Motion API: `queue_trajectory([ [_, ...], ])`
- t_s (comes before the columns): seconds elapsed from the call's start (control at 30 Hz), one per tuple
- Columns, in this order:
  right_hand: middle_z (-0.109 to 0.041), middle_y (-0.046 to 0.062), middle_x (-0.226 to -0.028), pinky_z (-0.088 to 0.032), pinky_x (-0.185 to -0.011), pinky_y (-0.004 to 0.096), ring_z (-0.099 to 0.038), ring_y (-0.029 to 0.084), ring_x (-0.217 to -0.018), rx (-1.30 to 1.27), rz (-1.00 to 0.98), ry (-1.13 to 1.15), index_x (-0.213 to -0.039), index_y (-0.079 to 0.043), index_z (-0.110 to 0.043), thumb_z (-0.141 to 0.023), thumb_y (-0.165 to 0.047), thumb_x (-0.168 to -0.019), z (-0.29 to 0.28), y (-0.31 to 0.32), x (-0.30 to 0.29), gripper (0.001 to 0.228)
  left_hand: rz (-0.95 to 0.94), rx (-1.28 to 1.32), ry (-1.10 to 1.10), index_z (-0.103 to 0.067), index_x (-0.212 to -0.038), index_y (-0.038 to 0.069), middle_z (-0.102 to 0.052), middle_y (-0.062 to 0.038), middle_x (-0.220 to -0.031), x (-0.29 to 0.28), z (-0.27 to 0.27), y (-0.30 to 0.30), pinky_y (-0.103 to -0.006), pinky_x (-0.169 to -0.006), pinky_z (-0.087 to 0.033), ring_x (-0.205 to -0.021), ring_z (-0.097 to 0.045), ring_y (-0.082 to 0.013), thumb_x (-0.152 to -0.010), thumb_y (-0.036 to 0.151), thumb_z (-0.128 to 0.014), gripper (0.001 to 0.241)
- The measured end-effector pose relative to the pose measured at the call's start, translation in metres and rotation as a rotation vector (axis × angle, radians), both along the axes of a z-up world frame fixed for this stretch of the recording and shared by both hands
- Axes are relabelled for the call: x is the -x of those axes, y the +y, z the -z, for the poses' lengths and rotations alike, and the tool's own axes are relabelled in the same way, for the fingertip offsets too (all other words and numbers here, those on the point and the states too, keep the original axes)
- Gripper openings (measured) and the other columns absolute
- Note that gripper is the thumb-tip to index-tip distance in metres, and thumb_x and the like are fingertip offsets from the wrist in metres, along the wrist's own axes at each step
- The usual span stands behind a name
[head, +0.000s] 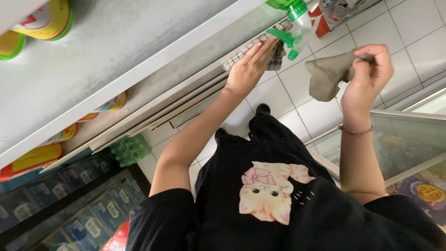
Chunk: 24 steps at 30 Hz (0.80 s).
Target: The person cleans the glass door of a refrigerator and the metal shelves of a display cabinet using a cloth and a spray bottle. They wipe the surfaces, spray the cleaner, and continue wiping to remove dirt and smudges.
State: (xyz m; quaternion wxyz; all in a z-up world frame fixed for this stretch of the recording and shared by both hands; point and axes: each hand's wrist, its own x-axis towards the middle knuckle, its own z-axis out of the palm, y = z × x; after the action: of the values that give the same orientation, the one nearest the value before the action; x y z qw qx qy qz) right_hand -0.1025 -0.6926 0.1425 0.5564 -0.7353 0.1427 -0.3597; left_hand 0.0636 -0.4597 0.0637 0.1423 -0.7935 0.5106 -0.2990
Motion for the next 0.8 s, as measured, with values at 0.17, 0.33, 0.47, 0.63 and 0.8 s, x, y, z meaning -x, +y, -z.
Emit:
queue_trajectory([
  [0.17,-0.061,0.003,-0.097,-0.037,-0.080,0.023,-0.045,0.009,-0.086,-0.116,-0.042,0.067,-0.103,0.001,-0.061,-0.050,0.009,-0.094,0.015,-0.016,-0.009,0.016,0.227,0.125,0.305,-0.067,-0.133,-0.003,-0.059,-0.009,-0.147,-0.004,0.007,-0.031,-0.0416,-0.132,-0.020,-0.147,-0.041,-0.0286,-0.101,0.013,-0.064,0.036],
  [0.33,-0.059,0.002,-0.099,-0.037,-0.080,0.023,-0.045,0.008,-0.085,-0.149,-0.077,0.119,-0.101,0.000,-0.061,-0.050,0.008,-0.093,0.030,-0.036,-0.009,0.016,0.238,0.149,0.324,-0.066,-0.139,0.004,-0.055,-0.008,-0.152,0.006,0.030,-0.011,-0.0419,-0.131,-0.021,-0.151,-0.038,-0.0243,-0.096,0.014,-0.066,0.043],
  [0.47,-0.058,0.001,-0.096,-0.036,-0.082,0.024,-0.044,0.009,-0.089,-0.162,-0.106,0.148,-0.099,0.000,-0.062,-0.050,0.009,-0.091,0.047,-0.051,-0.013,0.017,0.097,0.009,0.034,-0.055,-0.152,0.003,-0.043,-0.004,-0.164,0.003,0.058,0.027,-0.0380,-0.131,-0.015,-0.156,-0.027,-0.0181,-0.099,0.020,-0.060,0.056],
  [0.63,-0.056,-0.001,-0.094,-0.034,-0.077,0.023,-0.043,0.007,-0.086,-0.198,-0.186,0.209,-0.099,-0.001,-0.062,-0.051,0.008,-0.091,0.069,-0.052,-0.022,0.016,-0.036,-0.211,0.053,-0.052,-0.151,0.001,-0.037,-0.002,-0.167,0.011,0.094,-0.003,-0.0394,-0.129,-0.009,-0.156,-0.020,-0.0181,-0.093,0.026,-0.055,0.063],
  [0.8,-0.049,-0.004,-0.087,-0.031,-0.071,0.023,-0.038,0.005,-0.080,-0.267,-0.285,0.308,-0.099,-0.002,-0.062,-0.052,0.005,-0.095,0.083,-0.037,-0.026,0.013,-0.091,-0.363,0.035,-0.054,-0.149,-0.002,-0.039,-0.006,-0.165,0.006,0.133,-0.065,-0.0415,-0.129,-0.005,-0.155,-0.022,-0.0239,-0.095,0.027,-0.053,0.062],
])
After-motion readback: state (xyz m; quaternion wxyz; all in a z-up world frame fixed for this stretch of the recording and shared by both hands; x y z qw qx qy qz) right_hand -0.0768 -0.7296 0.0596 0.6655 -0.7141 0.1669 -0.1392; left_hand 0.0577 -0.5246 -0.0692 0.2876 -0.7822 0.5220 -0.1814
